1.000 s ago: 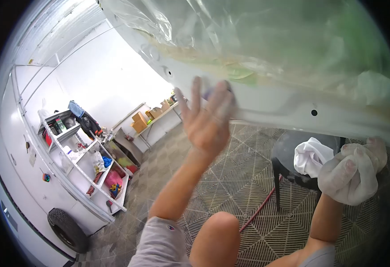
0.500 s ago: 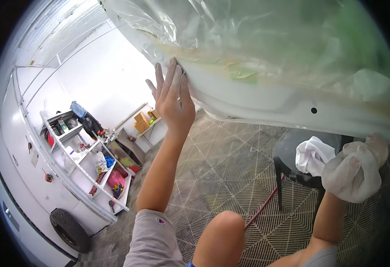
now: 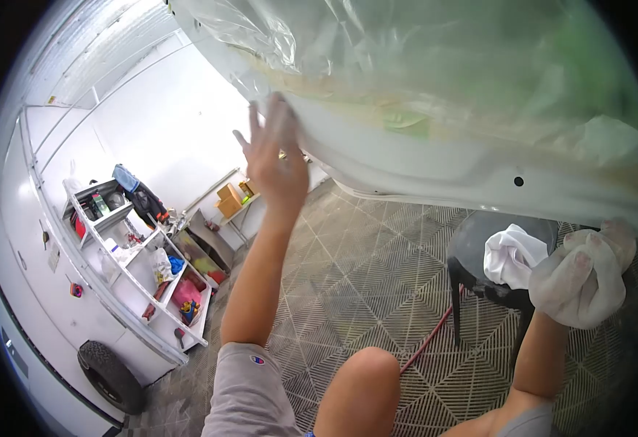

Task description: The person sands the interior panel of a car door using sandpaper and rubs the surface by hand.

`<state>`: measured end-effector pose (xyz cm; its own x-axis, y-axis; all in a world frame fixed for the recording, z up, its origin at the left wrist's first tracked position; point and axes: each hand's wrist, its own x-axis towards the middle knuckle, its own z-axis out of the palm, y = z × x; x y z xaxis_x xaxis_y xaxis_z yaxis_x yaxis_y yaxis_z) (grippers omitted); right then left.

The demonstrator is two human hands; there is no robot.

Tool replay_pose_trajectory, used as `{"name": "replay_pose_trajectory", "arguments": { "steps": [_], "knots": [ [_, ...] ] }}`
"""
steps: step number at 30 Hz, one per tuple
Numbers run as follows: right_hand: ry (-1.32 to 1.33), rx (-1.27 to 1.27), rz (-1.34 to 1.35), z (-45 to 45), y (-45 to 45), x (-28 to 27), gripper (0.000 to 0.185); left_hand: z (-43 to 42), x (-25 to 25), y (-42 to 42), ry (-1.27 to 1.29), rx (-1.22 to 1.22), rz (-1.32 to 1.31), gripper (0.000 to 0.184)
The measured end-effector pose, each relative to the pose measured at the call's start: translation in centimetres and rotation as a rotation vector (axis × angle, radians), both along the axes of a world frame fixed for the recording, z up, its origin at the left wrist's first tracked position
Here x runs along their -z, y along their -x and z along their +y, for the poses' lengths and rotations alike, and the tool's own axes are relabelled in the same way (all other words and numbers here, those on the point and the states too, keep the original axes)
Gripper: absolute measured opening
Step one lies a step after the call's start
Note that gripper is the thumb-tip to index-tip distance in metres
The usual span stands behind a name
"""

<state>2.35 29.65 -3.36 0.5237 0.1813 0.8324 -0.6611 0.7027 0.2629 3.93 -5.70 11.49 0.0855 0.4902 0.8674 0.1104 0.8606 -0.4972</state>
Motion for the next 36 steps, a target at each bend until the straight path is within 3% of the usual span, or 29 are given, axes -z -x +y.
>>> {"name": "replay_pose_trajectory", "arguments": {
  "steps": [2, 6, 10, 14, 17, 18, 20, 24, 26, 28, 29, 31, 35, 36],
  "knots": [
    [0.032, -0.059, 0.004, -0.4, 0.4, 0.6, 0.015, -0.5, -0.8, 0.5, -0.236, 0.099, 0.022, 0.025],
    [0.043, -0.029, 0.046, -0.4, 0.4, -0.1, 0.015, 0.7, 0.8, -0.5, -0.052, -0.012, 0.019, 0.028],
    [0.093, 0.044, 0.068, -1.3, 0.3, -0.3, 0.015, 1.3, 0.2, -0.1, -0.153, 0.024, 0.035, 0.028],
    [0.083, 0.129, -0.031, -1.3, -0.5, -0.5, 0.015, 2.7, 4.2, -0.7, -0.027, -0.019, -0.048, 0.031],
    [0.081, 0.173, -0.046, -1.5, -0.4, -0.2, 0.014, 1.0, 0.8, 0.3, -0.212, -0.004, 0.025, 0.034],
    [0.089, 0.178, -0.051, -1.5, -0.2, 0.0, 0.014, 0.8, -0.4, 0.7, -0.287, 0.104, 0.009, 0.036],
    [0.081, 0.138, -0.039, -1.3, 0.3, 0.4, 0.013, 1.7, 0.6, 1.2, -0.255, 0.08, 0.06, 0.035],
    [0.086, 0.079, 0.057, -1.9, 1.3, 0.2, 0.012, 5.5, 8.7, 0.8, 0.056, 0.193, -0.029, 0.034],
    [0.1, 0.09, 0.045, -2.3, 1.2, 0.3, 0.012, 4.1, 7.3, 0.9, 0.068, 0.111, 0.015, 0.033],
    [0.119, 0.112, -0.006, -2.2, 1.2, 0.4, 0.012, 3.3, 4.6, 0.9, -0.257, 0.061, -0.021, 0.035],
    [0.106, 0.115, 0.014, -2.2, 1.3, 0.3, 0.012, 3.6, 4.1, 1.3, -0.254, 0.061, -0.032, 0.035],
    [0.095, 0.107, 0.042, -2.5, 1.4, 0.1, 0.013, 4.3, 3.4, 1.7, -0.466, 0.275, -0.043, 0.037],
    [0.114, 0.093, 0.072, -3.3, 2.3, 0.0, 0.012, 9.4, 10.8, 1.0, -0.374, 0.217, -0.049, 0.042],
    [0.093, 0.098, 0.094, -3.2, 2.3, -0.1, 0.012, 9.4, 10.3, 0.9, -0.378, 0.218, -0.036, 0.042]
  ]
}}
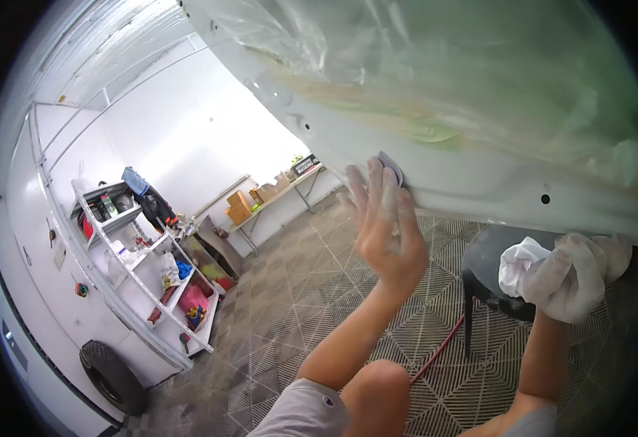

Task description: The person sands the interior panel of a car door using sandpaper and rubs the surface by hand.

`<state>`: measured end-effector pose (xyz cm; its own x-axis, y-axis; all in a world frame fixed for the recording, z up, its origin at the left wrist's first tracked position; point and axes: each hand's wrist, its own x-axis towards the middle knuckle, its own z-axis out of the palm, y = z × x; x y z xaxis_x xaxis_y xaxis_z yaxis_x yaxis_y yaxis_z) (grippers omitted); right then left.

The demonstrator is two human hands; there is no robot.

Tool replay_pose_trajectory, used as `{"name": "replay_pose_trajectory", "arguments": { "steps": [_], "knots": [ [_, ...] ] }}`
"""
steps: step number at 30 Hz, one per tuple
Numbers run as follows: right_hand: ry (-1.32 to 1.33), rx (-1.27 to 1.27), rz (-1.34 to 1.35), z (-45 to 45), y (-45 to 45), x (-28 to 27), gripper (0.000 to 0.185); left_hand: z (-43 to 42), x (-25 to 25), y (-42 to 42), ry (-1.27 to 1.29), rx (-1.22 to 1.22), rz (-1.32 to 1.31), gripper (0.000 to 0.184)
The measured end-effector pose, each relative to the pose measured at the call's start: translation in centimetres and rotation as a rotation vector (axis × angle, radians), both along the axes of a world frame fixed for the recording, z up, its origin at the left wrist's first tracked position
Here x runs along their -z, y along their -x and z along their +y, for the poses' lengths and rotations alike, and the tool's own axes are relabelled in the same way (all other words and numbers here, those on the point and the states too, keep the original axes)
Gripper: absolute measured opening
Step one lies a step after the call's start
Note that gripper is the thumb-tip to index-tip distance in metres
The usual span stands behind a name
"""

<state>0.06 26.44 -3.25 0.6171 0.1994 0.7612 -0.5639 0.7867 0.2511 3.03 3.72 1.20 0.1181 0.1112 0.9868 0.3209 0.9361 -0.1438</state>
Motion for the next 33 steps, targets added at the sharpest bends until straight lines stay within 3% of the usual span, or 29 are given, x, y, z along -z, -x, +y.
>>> {"name": "replay_pose_trajectory", "arguments": {
  "steps": [3, 6, 10, 15, 19, 21, 24, 27, 30, 32, 33],
  "knots": [
    [-0.037, 0.079, -0.072, 0.6, -0.6, 0.2, 0.013, -0.7, -2.7, 0.7, -0.429, 0.162, -0.046, 0.045],
    [-0.076, 0.033, -0.128, 0.7, -0.7, 0.4, 0.015, 0.8, -3.0, 0.9, -0.51, 0.222, -0.021, 0.046],
    [-0.074, 0.056, -0.068, 0.6, -1.0, -0.3, 0.011, 1.5, 1.1, 0.6, -0.308, 0.027, -0.047, 0.044],
    [-0.035, 0.052, -0.032, 0.4, -0.9, -0.8, 0.008, -0.9, -4.6, 1.1, -0.428, 0.174, -0.021, 0.041],
    [0.003, -0.091, -0.096, 0.4, 0.1, 0.9, 0.014, -0.5, -0.3, 1.5, -0.357, 0.075, 0.018, 0.041],
    [-0.015, -0.004, -0.075, 0.5, -0.3, 0.2, 0.014, -1.9, 0.8, 2.0, -0.212, 0.052, 0.042, 0.04],
    [-0.02, 0.047, -0.075, 0.9, -0.2, 0.2, 0.015, -3.1, -4.9, 1.6, -0.345, 0.08, 0.047, 0.038],
    [-0.011, 0.053, -0.079, 1.0, -0.3, 0.2, 0.015, -4.1, -4.4, 1.7, -0.241, -0.014, 0.05, 0.037],
    [-0.041, 0.042, -0.067, 1.5, -0.1, 0.2, 0.014, -5.1, 0.4, 1.2, -0.109, -0.104, -0.014, 0.037],
    [-0.073, 0.096, -0.042, 1.9, -0.3, -0.5, 0.011, -6.5, -0.9, 1.5, -0.125, -0.172, -0.027, 0.036],
    [-0.084, 0.126, -0.043, 1.9, -0.5, -0.4, 0.01, -7.2, -3.0, 2.0, -0.179, -0.054, 0.026, 0.036]
  ]
}}
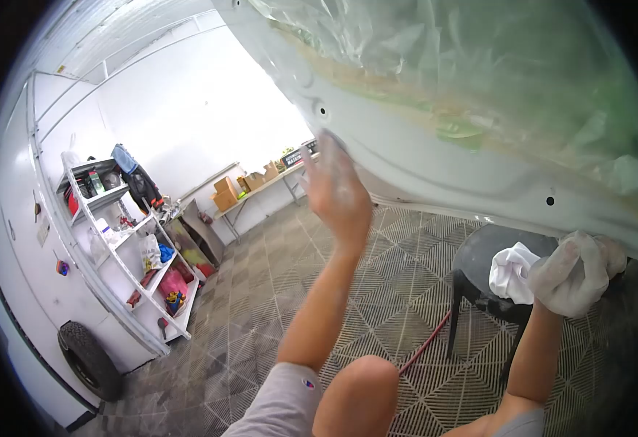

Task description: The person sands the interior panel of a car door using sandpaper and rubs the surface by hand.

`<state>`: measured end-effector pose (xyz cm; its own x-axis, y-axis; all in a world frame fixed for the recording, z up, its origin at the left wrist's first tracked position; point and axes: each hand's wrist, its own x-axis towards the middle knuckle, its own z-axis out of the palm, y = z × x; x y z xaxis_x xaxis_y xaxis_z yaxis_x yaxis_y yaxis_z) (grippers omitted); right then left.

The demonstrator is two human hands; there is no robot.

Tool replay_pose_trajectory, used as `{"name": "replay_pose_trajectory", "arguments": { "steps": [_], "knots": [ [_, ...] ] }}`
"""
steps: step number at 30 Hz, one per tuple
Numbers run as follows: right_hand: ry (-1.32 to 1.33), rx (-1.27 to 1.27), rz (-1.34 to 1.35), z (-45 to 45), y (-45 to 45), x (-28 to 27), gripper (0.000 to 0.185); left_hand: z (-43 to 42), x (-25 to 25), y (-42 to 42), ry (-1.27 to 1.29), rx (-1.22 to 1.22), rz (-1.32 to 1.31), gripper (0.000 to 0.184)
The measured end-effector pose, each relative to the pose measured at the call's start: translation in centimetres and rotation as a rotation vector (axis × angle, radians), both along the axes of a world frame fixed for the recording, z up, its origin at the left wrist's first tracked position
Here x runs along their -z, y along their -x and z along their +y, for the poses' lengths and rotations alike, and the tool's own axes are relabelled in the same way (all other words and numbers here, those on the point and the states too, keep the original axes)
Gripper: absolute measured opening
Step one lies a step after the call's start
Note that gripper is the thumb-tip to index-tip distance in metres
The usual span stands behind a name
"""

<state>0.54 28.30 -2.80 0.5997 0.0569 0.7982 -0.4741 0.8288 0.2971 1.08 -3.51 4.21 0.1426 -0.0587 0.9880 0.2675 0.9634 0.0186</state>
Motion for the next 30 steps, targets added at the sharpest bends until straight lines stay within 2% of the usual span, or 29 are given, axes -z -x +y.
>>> {"name": "replay_pose_trajectory", "arguments": {
  "steps": [1, 3, 5, 7, 9, 10, 12, 15, 16, 18, 21, 23, 25, 28, 30],
  "knots": [
    [-0.012, 0.029, 0.0, -0.1, -0.2, 0.0, 0.009, -0.5, -1.8, 0.4, -0.048, 0.117, 0.064, 0.035],
    [0.043, -0.063, -0.01, -0.7, -0.3, -0.1, 0.009, -0.2, -2.9, 0.3, -0.065, 0.053, 0.047, 0.035],
    [0.047, -0.077, 0.002, -0.8, -0.5, -0.5, 0.009, 0.5, -1.2, 0.3, -0.038, 0.008, 0.047, 0.036],
    [0.037, -0.061, 0.024, -0.8, -0.7, -0.3, 0.008, 2.7, 3.0, -0.5, 0.015, -0.036, -0.045, 0.035],
    [0.045, -0.017, -0.051, -0.6, -0.6, 0.4, 0.013, 2.6, 3.2, -0.6, 0.051, -0.017, -0.029, 0.036],
    [0.048, -0.002, -0.077, -0.6, -0.3, 0.6, 0.014, 3.1, 1.8, -0.6, 0.054, -0.014, -0.032, 0.036],
    [0.035, -0.148, -0.072, -0.8, 0.4, 1.0, 0.015, 4.0, -1.6, 0.0, -0.109, 0.163, 0.065, 0.035],
    [0.043, -0.149, -0.058, -0.9, 0.0, 0.3, 0.014, 4.3, -2.2, 0.4, -0.081, 0.268, 0.126, 0.035],
    [0.048, -0.133, -0.053, -0.9, -0.3, -0.1, 0.013, 4.6, -1.0, 0.0, -0.079, 0.268, 0.125, 0.035],
    [0.015, -0.026, -0.014, -0.8, -0.6, -0.9, 0.012, 5.8, 2.1, -1.4, 0.284, 0.003, 0.04, 0.033],
    [0.018, -0.029, 0.019, -1.1, -0.1, -0.9, 0.01, 4.9, -0.1, -1.6, 0.236, -0.103, 0.027, 0.031],
    [0.047, -0.049, 0.019, -1.3, 0.4, -0.4, 0.01, 4.9, -2.2, -1.1, 0.197, -0.006, 0.005, 0.03],
    [0.076, -0.049, 0.006, -1.5, 0.2, 0.2, 0.01, 6.1, -2.0, -0.6, 0.148, 0.037, 0.131, 0.03],
    [0.075, -0.049, -0.057, -1.4, -0.2, 0.7, 0.012, 8.0, 2.8, -1.9, 0.469, 0.0, 0.075, 0.029],
    [0.076, -0.036, -0.074, -1.3, -0.3, 0.8, 0.013, 7.6, 2.6, -2.1, 0.532, 0.013, 0.05, 0.028]
  ]
}}
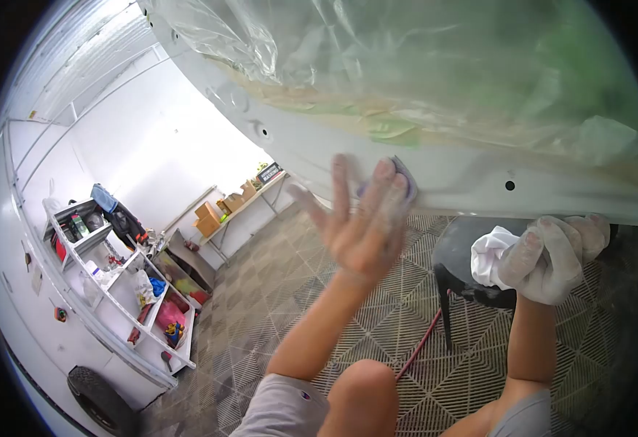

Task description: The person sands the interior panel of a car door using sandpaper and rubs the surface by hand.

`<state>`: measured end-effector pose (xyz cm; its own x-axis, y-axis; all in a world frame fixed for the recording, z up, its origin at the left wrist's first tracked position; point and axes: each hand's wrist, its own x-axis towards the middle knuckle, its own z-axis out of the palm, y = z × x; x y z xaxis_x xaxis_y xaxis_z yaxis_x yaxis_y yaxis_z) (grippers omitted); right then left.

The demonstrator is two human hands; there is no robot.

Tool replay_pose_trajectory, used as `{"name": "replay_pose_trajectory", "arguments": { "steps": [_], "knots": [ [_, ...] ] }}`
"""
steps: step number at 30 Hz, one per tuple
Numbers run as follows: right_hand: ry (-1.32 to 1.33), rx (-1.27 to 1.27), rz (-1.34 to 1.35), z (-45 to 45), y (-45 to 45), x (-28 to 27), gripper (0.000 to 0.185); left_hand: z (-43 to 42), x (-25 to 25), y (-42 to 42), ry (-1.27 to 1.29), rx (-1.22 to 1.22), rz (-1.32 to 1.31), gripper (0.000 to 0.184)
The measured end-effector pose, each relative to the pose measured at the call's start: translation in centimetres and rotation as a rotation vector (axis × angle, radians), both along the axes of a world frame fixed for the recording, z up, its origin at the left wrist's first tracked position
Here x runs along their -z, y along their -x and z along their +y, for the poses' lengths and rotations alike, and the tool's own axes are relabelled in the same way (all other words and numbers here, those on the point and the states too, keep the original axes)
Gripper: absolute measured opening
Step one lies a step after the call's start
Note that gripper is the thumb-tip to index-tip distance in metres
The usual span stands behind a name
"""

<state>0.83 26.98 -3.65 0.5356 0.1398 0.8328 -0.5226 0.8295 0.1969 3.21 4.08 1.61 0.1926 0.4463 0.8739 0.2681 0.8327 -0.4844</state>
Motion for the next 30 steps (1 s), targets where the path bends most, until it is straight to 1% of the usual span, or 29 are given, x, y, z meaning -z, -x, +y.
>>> {"name": "replay_pose_trajectory", "arguments": {
  "steps": [2, 3, 5, 7, 9, 10, 11, 13, 14, 16, 17, 20, 21, 23, 24, 26, 29, 30],
  "knots": [
    [-0.004, -0.003, -0.018, 0.2, -0.2, -0.1, 0.015, -2.6, -2.1, -0.3, 0.036, -0.166, 0.071, 0.023],
    [-0.002, -0.01, -0.027, 0.3, -0.5, -0.2, 0.016, -3.5, -2.5, -0.4, 0.045, -0.156, 0.066, 0.023],
    [0.004, -0.032, -0.053, 0.3, -1.0, -0.1, 0.016, -4.8, -3.0, -0.5, 0.174, -0.147, 0.061, 0.021],
    [0.003, -0.065, -0.077, 0.2, -1.3, -0.1, 0.017, -3.6, -3.3, 0.3, 0.227, -0.149, 0.084, 0.024],
    [0.008, -0.025, -0.094, 0.1, -1.4, -0.4, 0.019, -0.8, -4.3, 0.9, 0.484, 0.024, 0.146, 0.027],
    [0.012, -0.009, -0.1, 0.0, -1.4, -0.6, 0.019, -0.1, -4.0, -0.1, 0.453, -0.017, 0.018, 0.033],
    [0.031, -0.037, -0.065, -0.2, -1.2, -0.8, 0.019, -0.6, -4.0, -0.1, 0.455, -0.013, 0.017, 0.033],
    [0.059, -0.063, -0.036, -0.3, -1.1, -0.9, 0.02, -2.5, -4.0, 0.4, 0.435, -0.13, 0.12, 0.031],
    [0.052, -0.094, -0.035, -0.3, -1.3, -0.9, 0.02, -3.7, -3.6, 0.2, 0.444, -0.126, 0.119, 0.031],
    [0.055, -0.116, -0.031, -0.2, -1.4, -1.0, 0.019, -4.8, -3.4, -0.5, 0.384, -0.205, 0.093, 0.029],
    [0.058, -0.122, -0.015, -0.4, -1.3, -1.0, 0.019, -4.7, -3.3, 0.0, 0.389, -0.2, 0.095, 0.029],
    [0.053, -0.126, -0.036, -0.3, -1.6, -1.1, 0.019, 0.3, -4.4, 0.2, 0.477, -0.05, 0.138, 0.02],
    [0.05, -0.12, -0.07, -0.3, -1.8, -1.0, 0.019, 0.5, -4.5, 0.0, 0.475, -0.049, 0.133, 0.02],
    [0.062, -0.129, -0.043, -0.7, -1.5, -1.4, 0.019, 1.1, -4.3, 0.0, 0.413, -0.074, 0.077, 0.011],
    [0.087, -0.138, -0.01, -0.8, -1.3, -1.5, 0.02, -0.4, -3.8, 0.1, 0.388, -0.106, 0.118, 0.015],
    [0.08, -0.155, 0.002, -0.5, -1.2, -1.4, 0.02, -3.9, -2.7, 0.3, 0.374, -0.113, 0.098, 0.016],
    [0.075, -0.166, 0.019, -0.3, -1.4, -1.5, 0.021, -3.3, -3.1, 0.3, 0.361, -0.11, 0.08, 0.018],
    [0.067, -0.166, 0.007, -0.5, -1.5, -1.5, 0.021, -1.8, -3.8, 0.1, 0.398, -0.097, 0.056, 0.018]
  ]
}}
